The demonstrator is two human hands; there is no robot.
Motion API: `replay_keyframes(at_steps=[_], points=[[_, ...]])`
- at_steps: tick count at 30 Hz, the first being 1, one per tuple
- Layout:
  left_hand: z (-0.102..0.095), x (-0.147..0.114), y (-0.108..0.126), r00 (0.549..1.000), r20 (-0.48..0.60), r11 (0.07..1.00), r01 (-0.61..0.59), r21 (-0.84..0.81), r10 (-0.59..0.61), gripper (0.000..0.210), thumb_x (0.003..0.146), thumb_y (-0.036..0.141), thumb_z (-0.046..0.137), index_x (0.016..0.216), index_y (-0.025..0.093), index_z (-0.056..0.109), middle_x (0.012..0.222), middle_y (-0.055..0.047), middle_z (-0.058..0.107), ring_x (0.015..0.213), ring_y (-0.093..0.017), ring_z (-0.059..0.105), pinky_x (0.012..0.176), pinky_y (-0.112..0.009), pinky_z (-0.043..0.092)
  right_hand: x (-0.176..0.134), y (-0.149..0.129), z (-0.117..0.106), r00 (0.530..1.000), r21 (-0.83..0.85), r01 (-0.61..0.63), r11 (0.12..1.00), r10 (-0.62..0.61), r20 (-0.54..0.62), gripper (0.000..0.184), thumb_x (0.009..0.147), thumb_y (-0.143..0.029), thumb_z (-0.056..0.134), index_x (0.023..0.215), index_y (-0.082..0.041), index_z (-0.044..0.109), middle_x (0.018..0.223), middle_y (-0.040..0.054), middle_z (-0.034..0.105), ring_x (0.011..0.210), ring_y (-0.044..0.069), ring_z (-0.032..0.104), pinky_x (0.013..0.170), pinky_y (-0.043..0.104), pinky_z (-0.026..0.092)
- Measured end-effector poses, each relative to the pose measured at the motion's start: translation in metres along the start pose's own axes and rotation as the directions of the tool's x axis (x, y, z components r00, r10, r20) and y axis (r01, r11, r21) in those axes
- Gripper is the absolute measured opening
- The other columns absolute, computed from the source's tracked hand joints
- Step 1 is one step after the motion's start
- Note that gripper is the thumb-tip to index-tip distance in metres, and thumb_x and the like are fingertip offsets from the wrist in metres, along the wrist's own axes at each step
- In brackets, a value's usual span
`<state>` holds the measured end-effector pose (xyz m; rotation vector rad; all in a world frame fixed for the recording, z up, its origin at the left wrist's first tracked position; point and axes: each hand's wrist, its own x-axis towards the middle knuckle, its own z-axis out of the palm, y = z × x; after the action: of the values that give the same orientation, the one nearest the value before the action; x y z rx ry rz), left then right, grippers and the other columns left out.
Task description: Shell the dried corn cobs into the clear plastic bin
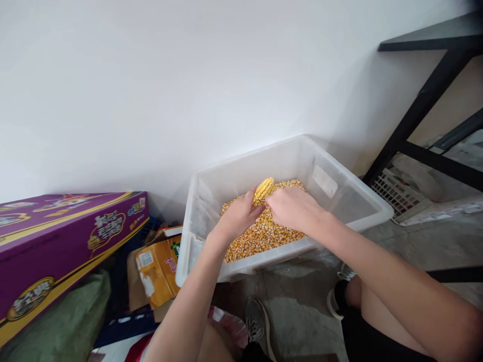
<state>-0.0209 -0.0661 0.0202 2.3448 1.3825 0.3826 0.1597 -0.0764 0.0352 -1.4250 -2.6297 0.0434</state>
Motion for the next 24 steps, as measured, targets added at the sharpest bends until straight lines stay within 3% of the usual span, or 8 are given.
replay_keyframes(at_steps=[8, 12, 18, 24], points=[[-0.007, -0.002, 0.005, 0.998, 0.05, 0.997, -0.03, -0.074, 0.034, 0.047, 0.093, 0.041, 0.041, 0.138, 0.025, 0.041, 0.132, -0.006, 0.058, 0.113, -0.024, 0.059, 0.093, -0.035, 0.045, -0.001, -0.001, -0.001, 0.998, -0.01, 0.046, 0.999, -0.045, 0.052, 0.02, 0.076, -0.011, 0.052, 0.082, -0.011, 0.071, 0.075, 0.0144, 0.068, 0.072, 0.023, 0.063, 0.064, 0.032, 0.04], [-0.007, -0.002, 0.006, 0.994, 0.092, 0.988, -0.038, -0.153, 0.052, 0.05, 0.094, 0.043, 0.04, 0.141, 0.026, 0.038, 0.138, -0.005, 0.054, 0.12, -0.023, 0.055, 0.099, -0.036, 0.043, -0.001, 0.014, 0.0, 0.997, 0.026, 0.049, 0.998, -0.051, 0.059, 0.019, 0.078, -0.016, 0.051, 0.075, -0.014, 0.07, 0.07, 0.0113, 0.066, 0.062, 0.019, 0.057, 0.057, 0.03, 0.033], [-0.002, -0.004, -0.003, 0.981, 0.194, 0.995, -0.008, -0.103, 0.028, 0.056, 0.093, 0.047, 0.04, 0.144, 0.023, 0.035, 0.146, -0.009, 0.044, 0.133, -0.025, 0.044, 0.108, -0.041, 0.037, 0.001, 0.025, 0.012, 0.991, 0.153, 0.112, 0.982, -0.121, 0.049, 0.018, 0.075, -0.016, 0.051, 0.059, -0.017, 0.06, 0.055, 0.0022, 0.055, 0.051, 0.012, 0.04, 0.053, 0.03, 0.02], [0.003, -0.005, -0.009, 0.972, 0.235, 0.976, 0.027, -0.216, 0.025, 0.058, 0.095, 0.054, 0.029, 0.145, 0.026, 0.033, 0.154, -0.004, 0.029, 0.141, -0.019, 0.029, 0.116, -0.037, 0.024, 0.01, 0.033, 0.021, 0.974, 0.384, -0.025, 0.923, -0.064, 0.216, 0.022, 0.08, -0.024, 0.05, 0.061, -0.016, 0.058, 0.051, -0.002, 0.045, 0.049, 0.009, 0.032, 0.053, 0.028, 0.02]])
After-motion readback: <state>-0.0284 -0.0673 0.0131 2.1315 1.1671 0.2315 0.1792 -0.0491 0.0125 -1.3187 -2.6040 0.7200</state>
